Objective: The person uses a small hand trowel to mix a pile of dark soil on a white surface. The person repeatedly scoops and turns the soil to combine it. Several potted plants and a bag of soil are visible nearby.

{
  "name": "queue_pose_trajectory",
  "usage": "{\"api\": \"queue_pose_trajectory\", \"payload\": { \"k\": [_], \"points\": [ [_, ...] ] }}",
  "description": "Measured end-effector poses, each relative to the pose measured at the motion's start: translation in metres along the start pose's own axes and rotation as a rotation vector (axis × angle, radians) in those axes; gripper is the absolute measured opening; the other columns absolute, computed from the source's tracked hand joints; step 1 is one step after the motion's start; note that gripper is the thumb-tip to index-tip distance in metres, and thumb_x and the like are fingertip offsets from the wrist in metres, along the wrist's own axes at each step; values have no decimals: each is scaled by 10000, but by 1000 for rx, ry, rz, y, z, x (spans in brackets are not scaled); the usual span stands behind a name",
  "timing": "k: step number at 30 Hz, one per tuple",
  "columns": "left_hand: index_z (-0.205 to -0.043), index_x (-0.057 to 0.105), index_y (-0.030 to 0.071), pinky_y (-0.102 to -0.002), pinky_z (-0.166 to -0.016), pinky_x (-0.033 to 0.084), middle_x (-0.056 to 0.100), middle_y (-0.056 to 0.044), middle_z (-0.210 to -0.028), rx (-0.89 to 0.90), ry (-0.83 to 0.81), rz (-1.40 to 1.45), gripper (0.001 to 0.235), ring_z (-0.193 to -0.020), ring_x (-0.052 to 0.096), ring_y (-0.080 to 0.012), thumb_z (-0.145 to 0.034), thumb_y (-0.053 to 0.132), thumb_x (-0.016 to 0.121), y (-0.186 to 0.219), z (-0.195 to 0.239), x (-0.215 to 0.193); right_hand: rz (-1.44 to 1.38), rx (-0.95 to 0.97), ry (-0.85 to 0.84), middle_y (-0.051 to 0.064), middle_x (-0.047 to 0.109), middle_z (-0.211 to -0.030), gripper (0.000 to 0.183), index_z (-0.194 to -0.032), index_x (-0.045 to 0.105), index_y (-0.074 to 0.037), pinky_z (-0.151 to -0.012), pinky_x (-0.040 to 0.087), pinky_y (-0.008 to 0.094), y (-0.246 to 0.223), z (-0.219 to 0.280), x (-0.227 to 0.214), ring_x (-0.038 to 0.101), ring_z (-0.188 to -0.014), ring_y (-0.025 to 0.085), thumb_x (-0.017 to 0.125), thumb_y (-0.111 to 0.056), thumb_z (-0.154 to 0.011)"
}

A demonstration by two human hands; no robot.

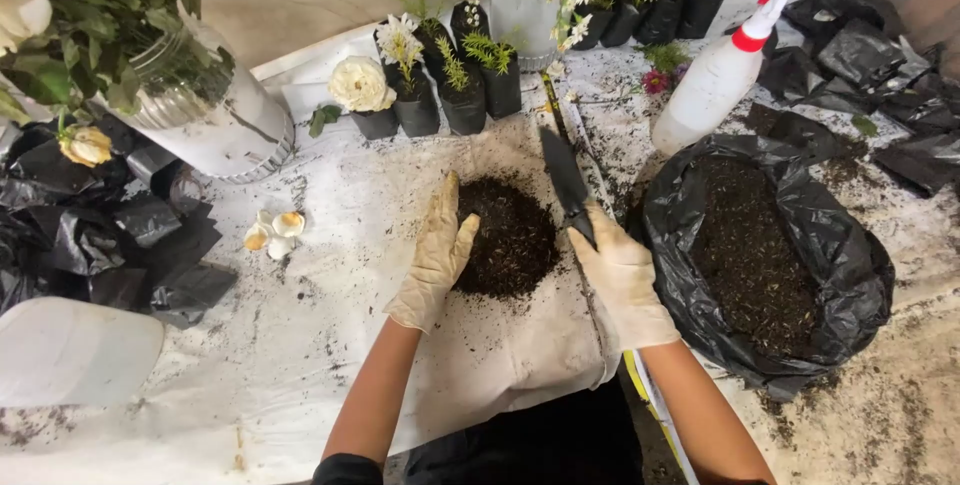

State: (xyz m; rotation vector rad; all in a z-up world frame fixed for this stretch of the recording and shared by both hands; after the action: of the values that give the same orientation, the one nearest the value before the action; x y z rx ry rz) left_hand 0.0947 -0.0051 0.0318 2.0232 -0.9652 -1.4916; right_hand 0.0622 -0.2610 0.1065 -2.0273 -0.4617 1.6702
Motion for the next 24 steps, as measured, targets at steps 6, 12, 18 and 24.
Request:
{"api": "queue_pose_trajectory", "payload": {
  "k": [6,12,18,24],
  "points": [
    [-1485,515,112,-429,-1257,252,534,-193,-1476,-143,71,297,484,-1428,426,-310,-1042,308,531,-79,-20,45,338,-382,141,3,765,-963,506,-1388,630,-295,-689,641,284,11,-17,41,759,-816,164,686,-474,-918],
    [-1371,618,62,-409,-1227,324,609,-211,-1373,-49,43,209,389,-1363,506,-291,-1040,260,571,-72,-38,44,167,-350,114,-22,765,-1028,526,-1385,625,-377,-771,627,318,8,-31,32,749,-891,176,723,-481,-879],
    [-1286,676,39,-373,-1258,244,680,-178,-1285,57,122,78,344,-1311,570,-259,-1048,261,566,-42,-46,39,-127,-320,204,57,788,-967,446,-1258,750,-254,-687,608,317,4,-30,20,752,-866,249,840,-309,-824],
    [-1243,707,95,-320,-1266,235,706,-113,-1266,73,116,13,344,-1295,588,-171,-1043,326,548,-56,-46,47,-236,-338,251,87,789,-939,385,-1143,806,-196,-703,588,283,22,-36,25,755,-881,241,894,-198,-768]
  ]
}}
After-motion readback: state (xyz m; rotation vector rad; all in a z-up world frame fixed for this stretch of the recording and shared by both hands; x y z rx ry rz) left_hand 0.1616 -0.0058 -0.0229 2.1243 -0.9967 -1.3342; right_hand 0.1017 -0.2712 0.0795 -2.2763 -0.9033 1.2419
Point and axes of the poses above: each hand's wrist, its own z-axis away from the middle knuckle, its own x-axis out of the palm, y = z × x, the point moved 10 cm from there along -z, towards the middle knuckle
